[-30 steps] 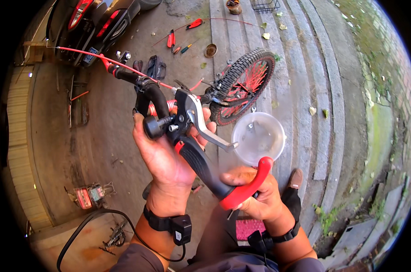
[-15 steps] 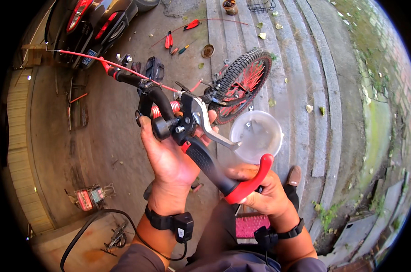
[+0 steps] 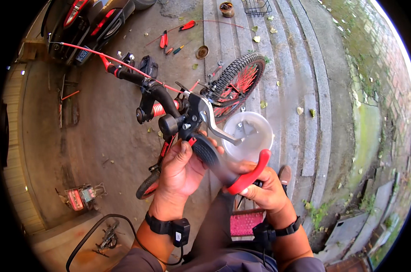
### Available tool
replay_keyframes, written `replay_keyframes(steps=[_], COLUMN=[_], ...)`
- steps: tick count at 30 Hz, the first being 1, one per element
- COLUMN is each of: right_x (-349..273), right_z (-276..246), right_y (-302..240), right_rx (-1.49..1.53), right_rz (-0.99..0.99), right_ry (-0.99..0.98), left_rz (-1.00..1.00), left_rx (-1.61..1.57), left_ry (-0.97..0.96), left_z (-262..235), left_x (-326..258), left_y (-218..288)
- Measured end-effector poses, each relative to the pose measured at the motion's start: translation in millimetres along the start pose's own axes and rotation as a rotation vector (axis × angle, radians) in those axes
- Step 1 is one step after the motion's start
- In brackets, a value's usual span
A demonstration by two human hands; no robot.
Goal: The person is repairing a bicycle handlebar grip. They use a screwdriver to loosen the clamp on the red grip, slide it off the handlebar, and then reposition it. They tighten the grip back onto the handlebar and test its stability.
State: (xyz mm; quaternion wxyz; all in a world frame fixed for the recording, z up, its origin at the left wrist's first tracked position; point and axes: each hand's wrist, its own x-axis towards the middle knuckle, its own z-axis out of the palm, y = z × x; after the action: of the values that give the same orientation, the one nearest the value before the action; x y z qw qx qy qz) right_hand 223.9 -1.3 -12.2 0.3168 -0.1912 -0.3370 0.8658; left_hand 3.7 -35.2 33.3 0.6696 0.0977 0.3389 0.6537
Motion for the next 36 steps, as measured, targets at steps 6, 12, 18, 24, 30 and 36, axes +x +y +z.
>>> replay_keyframes(steps=[6, 12, 18, 24, 30, 36], right_x=[-0.5, 0.0, 2.4, 3.6, 1.8, -1.1], right_z=[0.7, 2.2, -4.1, -2.2, 4.6, 7.5], right_y=[2.8, 0.4, -3.4, -4.7, -12.7, -18.7], right_rx=[0.019, 0.029, -0.056, -0.08, -0.014, -0.024], right_rz=[-0.022, -0.015, 0.018, 0.008, 0.079, 0.119], right_ry=[0.016, 0.026, -0.023, -0.014, 0.06, 0.06], left_rz=[0.022, -0.009, -0.026, -0.035, -0.035, -0.029], left_rx=[-0.08, -0.098, -0.128, -0.114, -0.117, -0.14], left_ry=[-0.031, -0.039, -0.042, -0.03, -0.018, -0.042], left_z=[-3.9, -0.5, -3.0, -2.2, -0.3, 0.5], left_x=[4.0, 3.9, 4.8, 2.8, 1.1, -1.2], left_y=[-9.1, -7.7, -8.5, -6.4, -7.1, -8.5])
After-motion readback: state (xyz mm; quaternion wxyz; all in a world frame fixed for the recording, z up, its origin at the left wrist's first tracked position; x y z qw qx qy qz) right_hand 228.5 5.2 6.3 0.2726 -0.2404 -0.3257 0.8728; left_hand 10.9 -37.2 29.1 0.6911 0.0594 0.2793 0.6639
